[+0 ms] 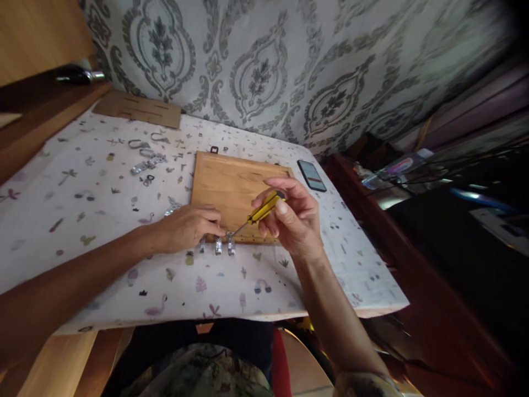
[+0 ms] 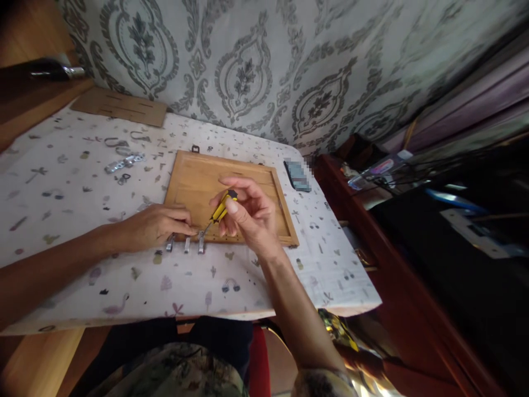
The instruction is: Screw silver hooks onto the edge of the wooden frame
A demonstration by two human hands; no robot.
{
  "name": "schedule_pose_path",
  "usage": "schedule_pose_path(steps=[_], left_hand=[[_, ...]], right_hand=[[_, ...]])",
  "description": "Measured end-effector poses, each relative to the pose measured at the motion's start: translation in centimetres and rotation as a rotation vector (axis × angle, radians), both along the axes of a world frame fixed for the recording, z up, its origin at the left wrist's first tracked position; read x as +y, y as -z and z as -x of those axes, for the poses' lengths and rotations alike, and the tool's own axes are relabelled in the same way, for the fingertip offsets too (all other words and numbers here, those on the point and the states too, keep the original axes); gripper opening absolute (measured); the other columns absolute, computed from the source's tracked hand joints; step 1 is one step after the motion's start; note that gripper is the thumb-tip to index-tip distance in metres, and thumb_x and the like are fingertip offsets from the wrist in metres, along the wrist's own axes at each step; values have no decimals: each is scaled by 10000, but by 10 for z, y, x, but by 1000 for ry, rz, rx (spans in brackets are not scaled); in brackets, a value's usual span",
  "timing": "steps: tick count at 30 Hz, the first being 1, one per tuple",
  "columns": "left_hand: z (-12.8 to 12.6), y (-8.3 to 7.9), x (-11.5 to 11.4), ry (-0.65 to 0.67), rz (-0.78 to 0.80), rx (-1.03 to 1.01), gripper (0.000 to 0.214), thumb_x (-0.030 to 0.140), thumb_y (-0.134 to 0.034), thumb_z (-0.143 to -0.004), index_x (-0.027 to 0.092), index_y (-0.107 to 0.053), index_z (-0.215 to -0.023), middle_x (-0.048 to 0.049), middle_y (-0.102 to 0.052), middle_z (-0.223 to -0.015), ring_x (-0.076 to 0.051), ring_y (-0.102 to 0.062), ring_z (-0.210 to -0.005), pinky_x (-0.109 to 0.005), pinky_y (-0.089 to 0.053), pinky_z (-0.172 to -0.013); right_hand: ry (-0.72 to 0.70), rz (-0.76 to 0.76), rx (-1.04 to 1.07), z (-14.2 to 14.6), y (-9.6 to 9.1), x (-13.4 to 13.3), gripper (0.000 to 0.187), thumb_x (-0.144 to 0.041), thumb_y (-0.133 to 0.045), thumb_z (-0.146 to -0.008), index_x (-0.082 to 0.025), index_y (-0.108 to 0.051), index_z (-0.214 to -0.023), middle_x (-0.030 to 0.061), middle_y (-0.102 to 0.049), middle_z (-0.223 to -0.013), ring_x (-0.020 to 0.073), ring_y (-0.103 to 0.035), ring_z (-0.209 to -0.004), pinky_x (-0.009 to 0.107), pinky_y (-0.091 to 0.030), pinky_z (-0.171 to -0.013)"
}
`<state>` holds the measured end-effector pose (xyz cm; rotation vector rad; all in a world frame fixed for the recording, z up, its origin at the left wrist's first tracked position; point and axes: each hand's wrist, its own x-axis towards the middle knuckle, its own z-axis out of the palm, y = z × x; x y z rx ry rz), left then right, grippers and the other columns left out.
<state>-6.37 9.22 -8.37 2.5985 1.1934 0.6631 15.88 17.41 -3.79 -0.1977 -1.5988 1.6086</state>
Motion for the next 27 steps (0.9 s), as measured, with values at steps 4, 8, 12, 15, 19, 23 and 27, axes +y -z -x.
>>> schedule_pose_path(steps=[4,8,12,15,19,23,27], left_hand=[[0,1,-2,-12,-11,19,416,-13,-415,-932,206,-754,-1035,-37,-664,-888,-158,-611,-829,-253,-462,-718],[0,3,-3,-2,-19,-4,432,-28,-405,-925,206,-743,-1057,-43,-672,-926,-160,-616,-860,-256,-467,-736],[0,4,-3,15,-40,-37,422,-20,-402,-934,205,-741,-1046,-48,-675,-920,-163,-618,-853,-259,-467,-726],[1,5,-2,24,-52,-55,421,-13,-403,-944,209,-738,-1069,-49,-686,-932,-167,-620,-859,-259,-468,-721],[1,4,-2,22,-37,-73,392,9,-418,-960,211,-741,-1054,-49,-692,-933,-170,-627,-870,-261,-473,-726],[1,3,-2,32,-30,-99,367,48,-421,-983,208,-747,-1037,-52,-693,-911,-171,-634,-865,-261,-480,-721],[1,4,-1,27,-40,-120,378,61,-407,-992,209,-747,-1067,-57,-694,-925,-163,-642,-850,-257,-486,-714]], right_hand=[[-29,-5,-80,-6,-4,-2,287,-348,-754,-896,-258,-740,-1168,20,-777,-978,30,-570,-420,215,-620,-493],[65,-42,-108,-7,-7,-2,200,-316,-829,-822,-218,-769,-986,19,-789,-963,7,-532,-388,148,-553,-416],[56,-19,-113,-5,-12,-3,230,-270,-868,-776,-189,-671,-863,19,-802,-910,21,-563,-389,120,-494,-369],[-3,4,-134,-4,-16,-4,286,-275,-872,-774,-204,-641,-927,-3,-787,-848,58,-638,-443,118,-481,-362],[-116,-2,-151,-7,-14,-2,355,-323,-786,-876,-237,-694,-1208,12,-774,-971,35,-632,-492,173,-593,-508],[-107,2,-131,-5,-12,1,237,-298,-790,-869,-232,-766,-1095,14,-780,-984,20,-595,-454,169,-586,-484],[12,-49,-130,1,-17,2,226,-289,-884,-748,-177,-729,-868,18,-790,-883,24,-578,-434,113,-471,-361]])
